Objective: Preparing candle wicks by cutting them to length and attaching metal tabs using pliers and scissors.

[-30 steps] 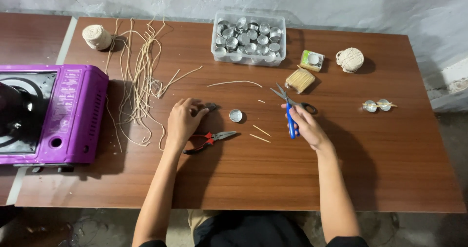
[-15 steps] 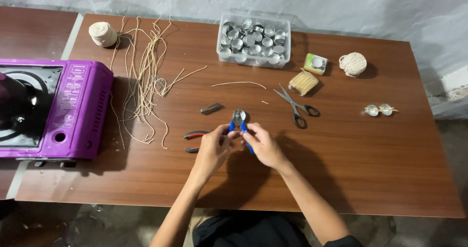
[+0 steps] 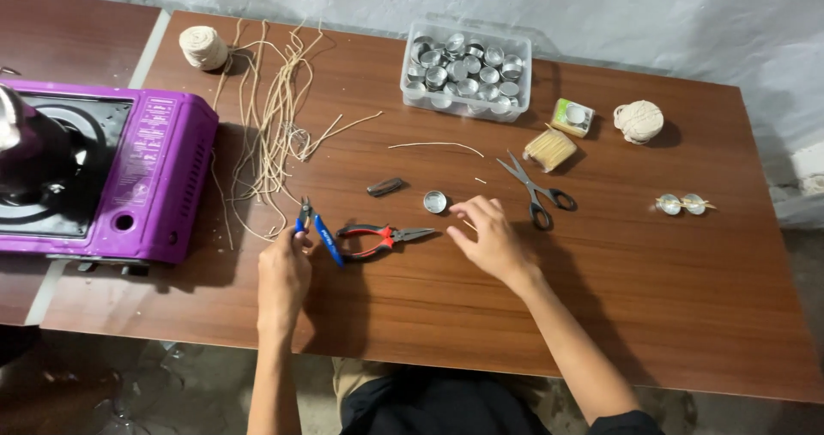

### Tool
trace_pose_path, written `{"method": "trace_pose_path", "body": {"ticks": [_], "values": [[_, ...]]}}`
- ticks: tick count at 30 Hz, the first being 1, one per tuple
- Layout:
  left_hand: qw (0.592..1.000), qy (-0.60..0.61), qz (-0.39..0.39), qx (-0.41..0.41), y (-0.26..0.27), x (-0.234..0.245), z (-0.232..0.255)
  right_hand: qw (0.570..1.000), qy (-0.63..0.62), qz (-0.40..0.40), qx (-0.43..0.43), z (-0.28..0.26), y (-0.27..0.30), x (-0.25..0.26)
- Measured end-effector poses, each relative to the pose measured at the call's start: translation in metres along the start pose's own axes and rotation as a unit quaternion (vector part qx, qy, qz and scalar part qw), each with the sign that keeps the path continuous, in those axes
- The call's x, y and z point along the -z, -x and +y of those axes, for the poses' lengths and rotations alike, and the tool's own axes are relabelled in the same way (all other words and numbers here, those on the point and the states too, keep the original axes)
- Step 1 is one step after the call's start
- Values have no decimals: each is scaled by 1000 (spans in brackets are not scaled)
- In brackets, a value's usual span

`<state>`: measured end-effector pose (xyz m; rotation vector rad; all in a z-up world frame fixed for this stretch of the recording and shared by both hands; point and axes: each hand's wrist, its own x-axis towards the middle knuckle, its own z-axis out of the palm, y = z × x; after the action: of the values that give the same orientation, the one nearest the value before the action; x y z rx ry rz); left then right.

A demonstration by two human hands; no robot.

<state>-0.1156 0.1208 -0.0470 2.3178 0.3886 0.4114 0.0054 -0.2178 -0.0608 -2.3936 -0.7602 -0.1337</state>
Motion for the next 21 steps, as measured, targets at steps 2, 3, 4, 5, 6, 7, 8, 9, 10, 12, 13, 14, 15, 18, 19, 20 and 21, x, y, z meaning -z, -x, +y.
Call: {"method": "trace_pose_path", "body": {"ticks": [2, 3, 4, 5, 6, 7, 8, 9, 10, 12, 13, 14, 15, 18, 19, 20, 21], "values": [[1000, -7, 0, 16, 0, 5, -10, 998, 18, -31, 41, -27, -6, -5], [999, -10, -3, 33, 0, 6, -15, 994, 40, -64, 80, -40, -9, -6], [999, -10, -2, 32, 2, 5, -14, 994, 40, -63, 81, -45, -13, -14], [999, -11, -10, 35, 6, 6, -13, 987, 65, -81, 122, -52, -18, -22], [999, -11, -18, 37, 9, 6, -13, 978, 89, -98, 163, -59, -22, -31], [999, -12, -17, 38, 12, 5, -11, 978, 87, -98, 164, -54, -28, -42], [998, -21, -18, 48, 15, 5, -10, 971, 118, -90, 190, -49, -33, -53], [998, -29, -20, 57, 18, 4, -8, 962, 150, -82, 214, -44, -39, -64], [998, -29, -19, 58, 18, 0, -13, 962, 150, -82, 215, -41, -43, -68], [996, -72, -3, 57, 18, -8, -23, 951, 158, -58, 259, -34, -52, -75], [996, -72, -2, 58, 17, -9, -20, 951, 158, -59, 260, -41, -53, -71], [995, -78, -4, 58, 16, -10, -17, 946, 164, -47, 274, -48, -55, -67], [995, -83, -6, 58, 15, -12, -14, 942, 171, -35, 287, -54, -57, -63], [991, -130, 1, 40, 15, -15, -1, 940, 169, -2, 295, -57, -55, -74], [991, -130, 0, 40, 14, -16, 1, 941, 169, -3, 294, -58, -54, -77], [989, -148, 2, 22, 13, -17, 3, 941, 167, 5, 294, -59, -53, -79], [986, -165, 3, 2, 12, -19, 5, 942, 165, 13, 293, -60, -51, -82]]}}
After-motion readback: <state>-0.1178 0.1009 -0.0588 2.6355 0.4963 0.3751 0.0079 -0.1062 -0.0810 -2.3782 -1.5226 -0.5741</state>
